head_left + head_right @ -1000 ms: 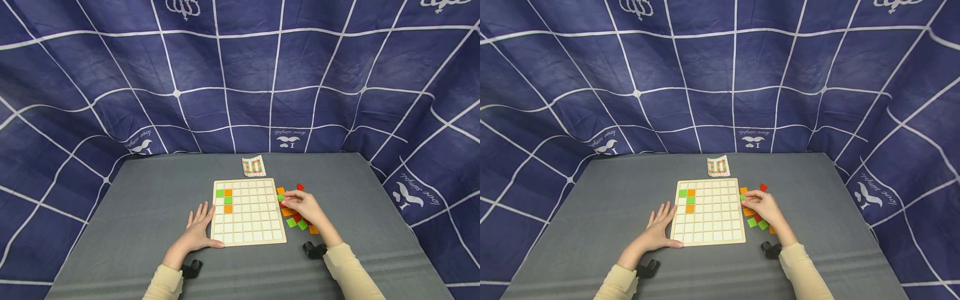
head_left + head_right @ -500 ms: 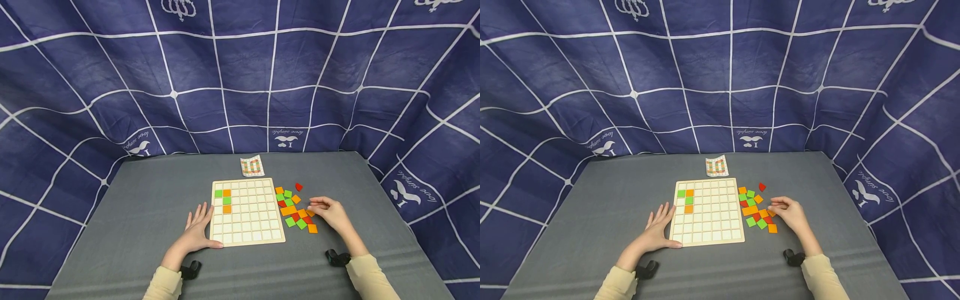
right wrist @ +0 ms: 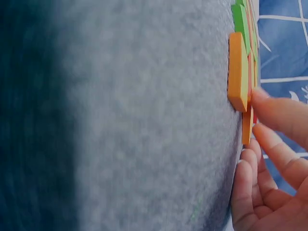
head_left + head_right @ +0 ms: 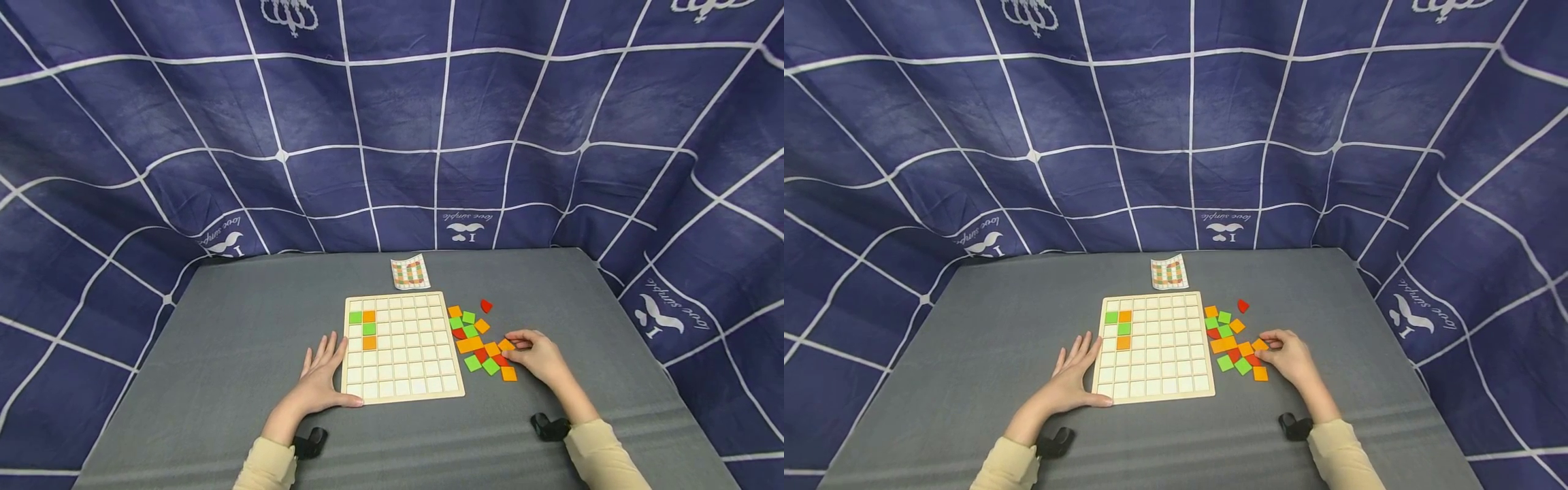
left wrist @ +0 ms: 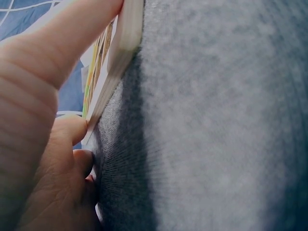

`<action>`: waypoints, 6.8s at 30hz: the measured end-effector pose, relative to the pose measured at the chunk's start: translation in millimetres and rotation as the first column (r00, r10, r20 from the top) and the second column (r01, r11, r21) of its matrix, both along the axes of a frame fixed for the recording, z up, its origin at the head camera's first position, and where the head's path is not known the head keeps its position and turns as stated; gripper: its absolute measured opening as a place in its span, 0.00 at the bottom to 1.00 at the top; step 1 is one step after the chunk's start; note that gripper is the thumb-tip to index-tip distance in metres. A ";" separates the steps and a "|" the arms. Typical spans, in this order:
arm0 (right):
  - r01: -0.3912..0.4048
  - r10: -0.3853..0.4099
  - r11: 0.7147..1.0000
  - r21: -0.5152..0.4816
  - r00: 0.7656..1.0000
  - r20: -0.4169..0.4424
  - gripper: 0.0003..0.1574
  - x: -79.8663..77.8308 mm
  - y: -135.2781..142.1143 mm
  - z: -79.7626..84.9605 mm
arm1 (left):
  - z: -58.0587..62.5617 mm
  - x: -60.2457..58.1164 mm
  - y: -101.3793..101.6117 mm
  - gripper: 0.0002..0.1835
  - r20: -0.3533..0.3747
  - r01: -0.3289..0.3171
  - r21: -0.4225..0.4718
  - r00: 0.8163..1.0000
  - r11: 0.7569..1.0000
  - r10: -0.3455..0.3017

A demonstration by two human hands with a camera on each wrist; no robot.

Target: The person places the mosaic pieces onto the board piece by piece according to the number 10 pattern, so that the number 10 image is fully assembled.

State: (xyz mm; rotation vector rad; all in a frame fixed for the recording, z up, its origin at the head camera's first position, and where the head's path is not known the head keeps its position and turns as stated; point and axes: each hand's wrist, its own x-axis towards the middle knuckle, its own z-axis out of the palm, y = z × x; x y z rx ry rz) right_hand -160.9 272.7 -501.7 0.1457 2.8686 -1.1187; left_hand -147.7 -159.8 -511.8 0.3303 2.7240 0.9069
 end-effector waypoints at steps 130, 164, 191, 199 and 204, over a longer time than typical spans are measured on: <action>-0.422 0.411 0.896 -0.137 0.906 -0.101 0.04 -30.1 -222.6 7.6 | -3.9 -3.7 -2.9 0.71 0.031 0.007 -0.020 1.000 1.000 -0.007; 0.025 -0.002 0.938 -0.347 0.998 0.068 0.21 -19.2 -46.4 15.2 | -2.2 -0.7 -3.9 0.72 0.002 0.008 0.015 1.000 1.000 -0.008; -0.060 0.063 0.997 -0.052 0.997 0.050 0.21 -4.3 -25.6 -2.6 | -3.3 -1.7 -2.6 0.72 0.012 0.009 0.007 1.000 1.000 -0.009; -0.063 0.065 0.997 -0.032 0.997 0.045 0.18 -1.5 -27.8 -1.9 | -3.9 -1.8 -2.8 0.72 0.010 0.007 0.008 1.000 1.000 -0.007; -0.064 0.065 0.998 -0.009 0.997 0.052 0.18 -0.8 -29.0 -1.1 | -3.6 -2.4 -2.6 0.72 0.018 0.003 -0.001 1.000 1.000 -0.003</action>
